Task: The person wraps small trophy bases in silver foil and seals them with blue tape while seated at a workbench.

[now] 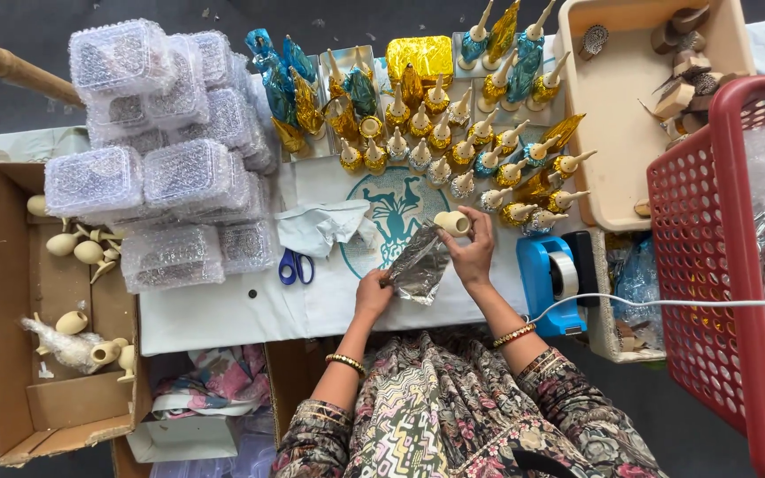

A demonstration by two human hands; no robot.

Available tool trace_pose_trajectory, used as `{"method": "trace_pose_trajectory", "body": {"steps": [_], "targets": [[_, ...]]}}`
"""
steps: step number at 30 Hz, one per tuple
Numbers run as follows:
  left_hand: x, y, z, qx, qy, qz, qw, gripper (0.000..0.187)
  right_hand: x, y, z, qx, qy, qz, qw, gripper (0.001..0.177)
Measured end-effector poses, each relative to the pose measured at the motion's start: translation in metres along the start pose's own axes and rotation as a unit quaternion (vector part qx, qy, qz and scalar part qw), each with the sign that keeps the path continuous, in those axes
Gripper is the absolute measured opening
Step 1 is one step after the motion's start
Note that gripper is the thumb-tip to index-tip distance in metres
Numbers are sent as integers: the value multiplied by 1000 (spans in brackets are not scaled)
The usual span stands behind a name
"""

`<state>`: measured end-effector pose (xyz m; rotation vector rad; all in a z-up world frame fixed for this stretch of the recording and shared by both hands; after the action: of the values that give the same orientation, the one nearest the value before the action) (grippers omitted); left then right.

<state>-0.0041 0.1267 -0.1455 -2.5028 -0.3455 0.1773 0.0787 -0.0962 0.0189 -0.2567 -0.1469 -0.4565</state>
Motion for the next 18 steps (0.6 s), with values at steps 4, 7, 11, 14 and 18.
{"method": "trace_pose_trajectory", "body": {"steps": [4, 7, 11, 14, 18], "targets": [[-8, 16, 29, 45, -135, 48, 989, 16, 7, 1, 1, 29, 10, -34, 999, 52], [-8, 8, 18, 95, -186, 87, 974, 24, 6, -4, 0, 69, -29, -66, 995, 54], [-11, 4, 15, 59, -205, 55, 975, 18, -15, -7, 4, 87, -79, 0, 993, 62], [-10, 3, 13, 30, -205, 32, 978, 22, -36, 8, -3, -65, -81, 130, 986, 61], [-4, 52, 106, 72, -28, 91, 993, 22, -65, 20, -50, -192, -198, 222, 935, 64]]}}
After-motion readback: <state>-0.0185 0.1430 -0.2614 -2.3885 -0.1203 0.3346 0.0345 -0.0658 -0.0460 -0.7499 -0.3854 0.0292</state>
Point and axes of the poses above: each hand's wrist, its own x-axis towards the middle knuckle, its own y-axis out of the palm, z = x × y, the point moved 2 cm from there along x, towards the middle knuckle, and after that the axes turned 14 degrees about -z, right-handed, at the moved point
